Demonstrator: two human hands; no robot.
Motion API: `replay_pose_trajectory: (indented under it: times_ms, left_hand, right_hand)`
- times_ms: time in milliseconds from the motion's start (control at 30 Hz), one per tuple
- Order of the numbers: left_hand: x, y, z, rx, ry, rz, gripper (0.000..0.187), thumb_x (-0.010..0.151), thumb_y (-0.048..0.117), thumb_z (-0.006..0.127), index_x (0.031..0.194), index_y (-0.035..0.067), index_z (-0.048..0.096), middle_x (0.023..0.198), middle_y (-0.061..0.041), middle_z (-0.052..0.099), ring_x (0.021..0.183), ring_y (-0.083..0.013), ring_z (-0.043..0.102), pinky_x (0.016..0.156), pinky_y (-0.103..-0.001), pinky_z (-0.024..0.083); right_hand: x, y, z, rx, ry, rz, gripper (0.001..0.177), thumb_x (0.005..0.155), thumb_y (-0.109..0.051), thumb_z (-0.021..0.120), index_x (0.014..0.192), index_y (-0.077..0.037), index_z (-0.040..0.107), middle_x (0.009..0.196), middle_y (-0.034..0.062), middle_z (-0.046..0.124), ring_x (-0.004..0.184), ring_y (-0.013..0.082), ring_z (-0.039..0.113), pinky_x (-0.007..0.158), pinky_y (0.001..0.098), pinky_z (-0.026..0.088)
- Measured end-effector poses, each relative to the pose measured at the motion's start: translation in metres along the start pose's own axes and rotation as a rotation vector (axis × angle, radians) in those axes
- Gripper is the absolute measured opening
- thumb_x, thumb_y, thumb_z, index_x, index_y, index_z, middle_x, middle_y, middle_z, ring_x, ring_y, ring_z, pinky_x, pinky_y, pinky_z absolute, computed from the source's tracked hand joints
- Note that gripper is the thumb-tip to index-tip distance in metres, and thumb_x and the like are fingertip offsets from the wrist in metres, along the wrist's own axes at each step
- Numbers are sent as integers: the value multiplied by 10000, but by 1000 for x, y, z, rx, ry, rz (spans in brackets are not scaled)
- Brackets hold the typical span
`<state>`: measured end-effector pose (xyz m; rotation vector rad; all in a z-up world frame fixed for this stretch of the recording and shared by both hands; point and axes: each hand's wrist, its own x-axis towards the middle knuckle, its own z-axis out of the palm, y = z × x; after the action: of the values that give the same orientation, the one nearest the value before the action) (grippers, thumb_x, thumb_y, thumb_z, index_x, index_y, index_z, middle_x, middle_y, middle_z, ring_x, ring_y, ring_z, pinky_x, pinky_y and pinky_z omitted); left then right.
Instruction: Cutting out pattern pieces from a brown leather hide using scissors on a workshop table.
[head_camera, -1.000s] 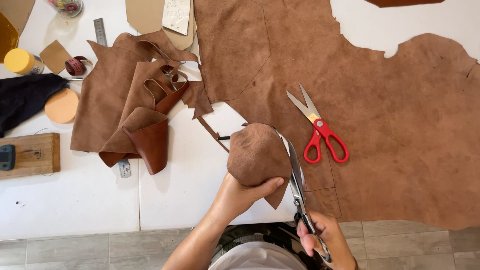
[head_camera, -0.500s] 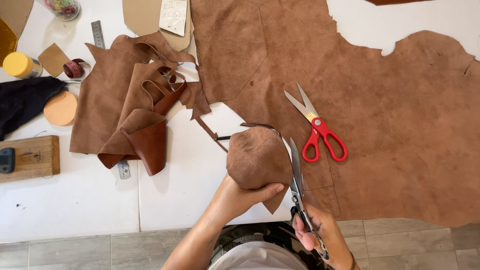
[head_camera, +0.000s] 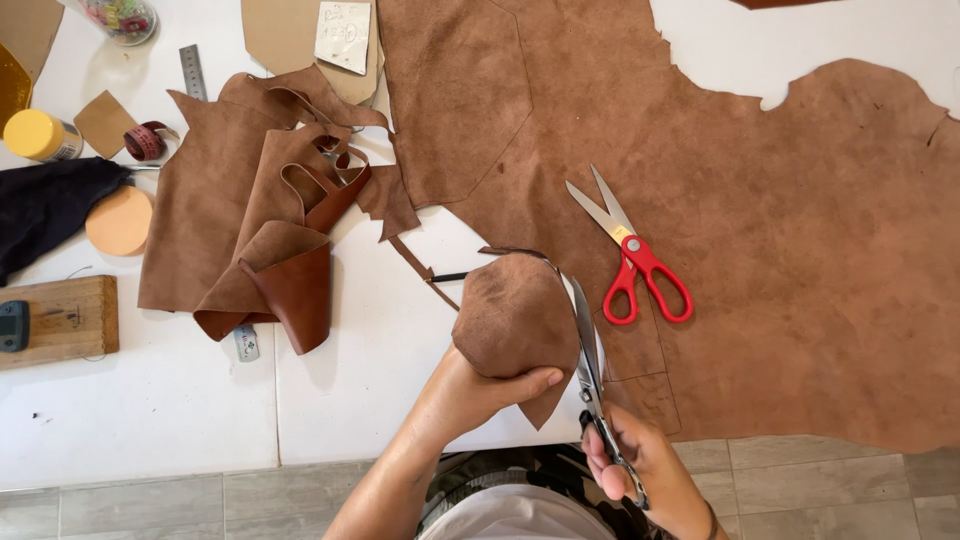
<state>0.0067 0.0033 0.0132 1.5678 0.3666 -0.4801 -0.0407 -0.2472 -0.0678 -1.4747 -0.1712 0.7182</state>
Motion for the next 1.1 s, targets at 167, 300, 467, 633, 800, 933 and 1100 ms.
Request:
replay_pose_trajectory:
  times_ms: [167,300,467,633,800,933,1100]
  left_hand:
    - [2,-13,4,27,-6,75,472,732,275,839,1164,131,712,1112,29,766,1068,-69,677,906,-280,570]
    - [0,-9,2,-9,-24,111,428,760,244,826,1149,114,704,1061,12,759,1026,-87,682,869,-282,573]
    - [0,-9,1,-6,-28,101,424,758,235,826,1156,135,719,1101,21,775,1079,-80,690,925,-283,571]
    - [1,-9,0,-22,-32,131,436,760,223,825,1168,127,705,1093,17,763,1059,-84,680,911,-288,571]
    - [2,-9,0,14,-14,109,451,743,256,833,1161,142,709,1101,28,760,1080,-79,675,912,-287,564]
    - [1,-11,2,43,-37,63,463,727,258,841,1156,141,712,1114,27,766,1099,-76,679,929,-278,561]
    - [5,-24,5,59,-19,155,375,755,278,853,1071,131,716,1010,43,745,972,-56,648,846,-280,559]
  right_hand:
    - [7,-13,5,21,-9,-44,814,678,-855,718,815,-87,487,723,21,478,575,118,437,482,256,358]
    - [7,-11,7,-28,57,-137,793,722,-861,673,728,-92,481,629,31,469,499,129,421,441,254,347]
    - [4,-10,4,-200,112,-159,773,727,-903,595,687,-136,500,600,-8,549,479,107,488,451,252,379]
    - [3,-8,2,-308,148,-179,766,736,-916,554,632,-159,505,563,-26,565,488,110,498,482,265,392]
    - [5,-4,3,-207,113,-142,666,763,-795,661,686,-144,545,624,-21,597,513,104,521,491,260,402]
    - [9,-12,7,-10,20,-91,761,707,-807,719,808,-87,493,723,26,486,572,136,481,502,272,420]
    - [12,-16,9,-115,101,-109,788,685,-873,645,728,-108,463,674,4,476,527,117,442,473,259,373]
